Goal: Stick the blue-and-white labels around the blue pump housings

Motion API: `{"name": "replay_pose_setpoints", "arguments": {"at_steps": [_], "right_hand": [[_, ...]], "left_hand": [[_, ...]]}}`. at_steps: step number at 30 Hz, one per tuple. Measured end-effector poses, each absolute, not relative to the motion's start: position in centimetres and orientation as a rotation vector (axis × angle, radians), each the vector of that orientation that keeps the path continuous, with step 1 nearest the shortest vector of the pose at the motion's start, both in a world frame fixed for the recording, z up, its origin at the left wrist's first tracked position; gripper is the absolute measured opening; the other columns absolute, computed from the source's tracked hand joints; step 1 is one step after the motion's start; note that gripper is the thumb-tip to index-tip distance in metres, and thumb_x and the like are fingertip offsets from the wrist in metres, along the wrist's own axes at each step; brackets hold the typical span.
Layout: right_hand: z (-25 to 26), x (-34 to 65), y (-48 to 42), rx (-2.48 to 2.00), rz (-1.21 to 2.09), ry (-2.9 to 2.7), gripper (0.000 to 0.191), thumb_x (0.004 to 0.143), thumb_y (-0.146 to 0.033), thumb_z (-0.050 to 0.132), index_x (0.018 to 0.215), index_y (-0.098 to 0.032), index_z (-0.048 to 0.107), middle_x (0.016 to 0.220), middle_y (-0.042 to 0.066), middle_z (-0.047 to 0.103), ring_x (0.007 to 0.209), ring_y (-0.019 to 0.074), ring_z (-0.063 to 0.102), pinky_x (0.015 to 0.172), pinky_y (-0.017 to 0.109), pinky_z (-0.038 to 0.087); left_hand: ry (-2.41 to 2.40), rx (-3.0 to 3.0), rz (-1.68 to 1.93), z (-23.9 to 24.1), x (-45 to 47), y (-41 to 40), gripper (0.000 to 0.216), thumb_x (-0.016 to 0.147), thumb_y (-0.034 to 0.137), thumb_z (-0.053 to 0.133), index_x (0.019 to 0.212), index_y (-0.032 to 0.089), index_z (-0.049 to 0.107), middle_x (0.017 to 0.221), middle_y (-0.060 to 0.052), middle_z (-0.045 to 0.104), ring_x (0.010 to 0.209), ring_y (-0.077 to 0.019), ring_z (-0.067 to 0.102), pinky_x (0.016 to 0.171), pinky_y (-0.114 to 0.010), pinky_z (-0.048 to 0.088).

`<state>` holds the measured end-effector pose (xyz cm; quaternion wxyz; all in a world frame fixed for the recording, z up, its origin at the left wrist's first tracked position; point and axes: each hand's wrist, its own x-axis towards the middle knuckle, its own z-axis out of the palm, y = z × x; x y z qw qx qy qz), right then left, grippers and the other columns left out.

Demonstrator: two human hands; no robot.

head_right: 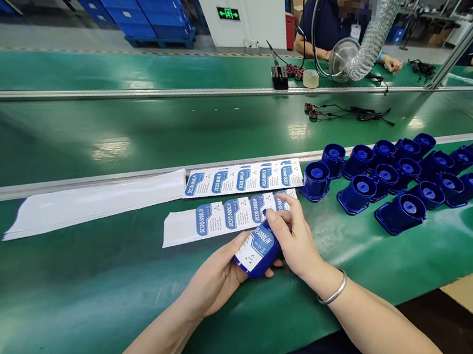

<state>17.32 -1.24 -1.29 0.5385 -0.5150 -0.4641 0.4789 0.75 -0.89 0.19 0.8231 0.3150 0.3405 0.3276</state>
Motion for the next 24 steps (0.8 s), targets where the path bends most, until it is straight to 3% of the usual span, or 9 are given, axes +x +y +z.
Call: {"name": "replay_pose_setpoints", "arguments": {"at_steps": [6, 8, 15, 20, 22, 24], "right_hand": [[-1.0, 17.3, -1.1, -1.228, 1.139, -1.097, 0.058, 0.095, -0.049, 0.061, 0.141, -0.021, 0.040, 0.093, 0.002, 0.068, 0.087, 0.0222, 0.063, 0.084, 0.037, 0.048], [-1.1, 17.3, -1.0, -1.240, 1.153, -1.082, 0.058, 0.095, -0.049, 0.060, 0.142, -0.022, 0.040, 0.089, 0.000, 0.067, 0.085, 0.0220, 0.062, 0.084, 0.037, 0.047], [-1.7, 17.3, -0.8, -1.270, 1.149, -1.054, 0.058, 0.095, -0.053, 0.060, 0.142, -0.024, 0.042, 0.090, 0.001, 0.066, 0.090, 0.0232, 0.063, 0.088, 0.039, 0.049], [-1.6, 17.4, -0.7, -1.288, 1.142, -1.059, 0.053, 0.096, -0.054, 0.058, 0.138, -0.024, 0.046, 0.094, 0.002, 0.065, 0.090, 0.0231, 0.063, 0.086, 0.038, 0.050], [-1.4, 17.5, -0.7, -1.257, 1.102, -1.115, 0.052, 0.097, -0.054, 0.057, 0.138, -0.023, 0.046, 0.099, 0.004, 0.064, 0.093, 0.0229, 0.062, 0.087, 0.037, 0.049], [-1.2, 17.6, -0.9, -1.185, 1.046, -1.206, 0.052, 0.099, -0.053, 0.054, 0.140, -0.023, 0.044, 0.109, 0.006, 0.063, 0.098, 0.0232, 0.061, 0.090, 0.038, 0.049]], "left_hand": [[0.855, 0.948, 0.763, -0.4, 0.3, -0.6, 0.041, 0.088, 0.041, 0.072, 0.125, 0.023, 0.071, 0.136, -0.010, 0.064, 0.131, -0.0337, 0.054, 0.108, -0.041, 0.047], [0.879, 1.012, 0.805, -0.3, 0.5, -0.5, 0.039, 0.085, 0.035, 0.075, 0.122, 0.023, 0.072, 0.137, -0.010, 0.064, 0.134, -0.0349, 0.050, 0.113, -0.042, 0.042], [1.017, 1.144, 0.879, -0.2, 1.6, -1.4, 0.054, 0.071, 0.024, 0.085, 0.122, 0.025, 0.067, 0.127, -0.010, 0.066, 0.117, -0.0336, 0.061, 0.100, -0.041, 0.049], [1.132, 1.236, 1.024, -0.1, 2.1, -2.1, 0.070, 0.055, 0.020, 0.094, 0.119, 0.027, 0.067, 0.128, -0.008, 0.063, 0.128, -0.0367, 0.053, 0.113, -0.047, 0.039], [1.040, 1.123, 0.940, 0.2, 1.9, -1.9, 0.072, 0.058, 0.027, 0.093, 0.125, 0.027, 0.065, 0.134, -0.009, 0.060, 0.126, -0.0367, 0.055, 0.104, -0.048, 0.049], [0.927, 0.891, 0.839, 0.5, 1.5, -1.3, 0.062, 0.073, 0.042, 0.085, 0.128, 0.026, 0.064, 0.137, -0.011, 0.060, 0.120, -0.0357, 0.059, 0.087, -0.046, 0.060]]}}
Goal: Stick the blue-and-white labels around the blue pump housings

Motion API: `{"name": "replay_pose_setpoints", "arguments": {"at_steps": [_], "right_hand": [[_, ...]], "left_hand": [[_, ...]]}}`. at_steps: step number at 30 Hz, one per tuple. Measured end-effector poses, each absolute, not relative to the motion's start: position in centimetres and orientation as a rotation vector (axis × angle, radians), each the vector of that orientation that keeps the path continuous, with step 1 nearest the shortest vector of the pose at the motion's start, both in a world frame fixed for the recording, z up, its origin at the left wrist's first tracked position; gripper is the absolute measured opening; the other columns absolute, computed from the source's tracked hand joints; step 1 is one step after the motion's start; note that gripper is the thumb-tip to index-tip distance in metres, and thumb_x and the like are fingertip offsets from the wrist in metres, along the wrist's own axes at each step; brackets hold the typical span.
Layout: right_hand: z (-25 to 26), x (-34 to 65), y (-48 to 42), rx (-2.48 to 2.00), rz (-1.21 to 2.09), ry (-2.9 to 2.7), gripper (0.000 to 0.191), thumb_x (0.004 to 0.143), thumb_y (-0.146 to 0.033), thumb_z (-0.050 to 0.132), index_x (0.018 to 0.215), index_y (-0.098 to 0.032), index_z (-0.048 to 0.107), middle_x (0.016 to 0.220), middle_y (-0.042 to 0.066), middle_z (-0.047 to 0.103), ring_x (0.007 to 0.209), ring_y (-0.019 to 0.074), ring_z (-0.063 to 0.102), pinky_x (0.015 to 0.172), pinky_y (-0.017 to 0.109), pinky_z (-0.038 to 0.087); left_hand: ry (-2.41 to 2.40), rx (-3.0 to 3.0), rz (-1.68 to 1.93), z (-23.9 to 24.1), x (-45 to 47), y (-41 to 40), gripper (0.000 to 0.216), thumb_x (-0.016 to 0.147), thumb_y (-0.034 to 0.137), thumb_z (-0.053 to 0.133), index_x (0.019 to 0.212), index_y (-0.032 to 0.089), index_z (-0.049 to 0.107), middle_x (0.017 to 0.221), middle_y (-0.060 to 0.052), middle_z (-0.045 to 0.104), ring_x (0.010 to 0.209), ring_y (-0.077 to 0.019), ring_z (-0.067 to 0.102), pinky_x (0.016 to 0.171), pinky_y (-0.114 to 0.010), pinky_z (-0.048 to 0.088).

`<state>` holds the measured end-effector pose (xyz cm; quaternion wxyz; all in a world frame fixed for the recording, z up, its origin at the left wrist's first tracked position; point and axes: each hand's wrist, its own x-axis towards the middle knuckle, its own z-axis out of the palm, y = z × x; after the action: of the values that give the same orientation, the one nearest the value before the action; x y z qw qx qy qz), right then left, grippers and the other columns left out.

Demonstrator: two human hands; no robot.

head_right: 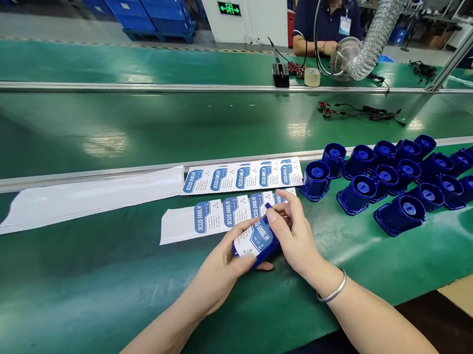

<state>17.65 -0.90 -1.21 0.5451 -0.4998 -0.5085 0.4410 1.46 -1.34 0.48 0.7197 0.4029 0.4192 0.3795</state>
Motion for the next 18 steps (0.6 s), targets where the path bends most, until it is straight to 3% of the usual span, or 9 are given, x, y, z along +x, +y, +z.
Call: {"name": "replay_pose_setpoints", "arguments": {"at_steps": [2, 4, 9, 18], "right_hand": [[-0.9, 17.7, -1.2, -1.098, 0.983, -1.331, 0.054, 0.100, -0.054, 0.053, 0.143, -0.023, 0.041, 0.117, 0.008, 0.060, 0.104, 0.0248, 0.060, 0.094, 0.040, 0.048], [-0.7, 17.7, -1.5, -1.025, 0.915, -1.464, 0.057, 0.099, -0.056, 0.053, 0.144, -0.024, 0.040, 0.121, 0.010, 0.059, 0.109, 0.0269, 0.059, 0.099, 0.043, 0.047], [-0.1, 17.8, -1.9, -0.923, 0.830, -1.606, 0.055, 0.101, -0.054, 0.052, 0.146, -0.024, 0.040, 0.126, 0.012, 0.059, 0.116, 0.0295, 0.058, 0.102, 0.046, 0.046], [0.0, 18.2, -0.8, -0.898, 0.660, -1.794, 0.043, 0.106, -0.048, 0.040, 0.139, -0.022, 0.051, 0.133, 0.012, 0.058, 0.124, 0.0285, 0.053, 0.107, 0.045, 0.043]], "left_hand": [[0.877, 0.647, 0.760, 0.6, 1.1, -0.7, 0.048, 0.086, 0.050, 0.071, 0.125, 0.023, 0.066, 0.131, -0.013, 0.064, 0.112, -0.0335, 0.063, 0.073, -0.042, 0.063], [0.879, 0.489, 0.715, 0.5, 0.8, -0.3, 0.039, 0.090, 0.046, 0.067, 0.120, 0.021, 0.070, 0.123, -0.013, 0.069, 0.103, -0.0301, 0.067, 0.071, -0.040, 0.063], [0.778, 0.424, 0.733, 0.3, 0.7, 0.0, 0.032, 0.087, 0.033, 0.074, 0.115, 0.018, 0.075, 0.117, -0.012, 0.074, 0.105, -0.0270, 0.069, 0.083, -0.033, 0.059], [0.896, 0.611, 0.898, 0.9, 0.5, -0.1, 0.043, 0.072, 0.044, 0.087, 0.106, 0.019, 0.078, 0.111, -0.009, 0.075, 0.114, -0.0285, 0.065, 0.090, -0.030, 0.055]]}}
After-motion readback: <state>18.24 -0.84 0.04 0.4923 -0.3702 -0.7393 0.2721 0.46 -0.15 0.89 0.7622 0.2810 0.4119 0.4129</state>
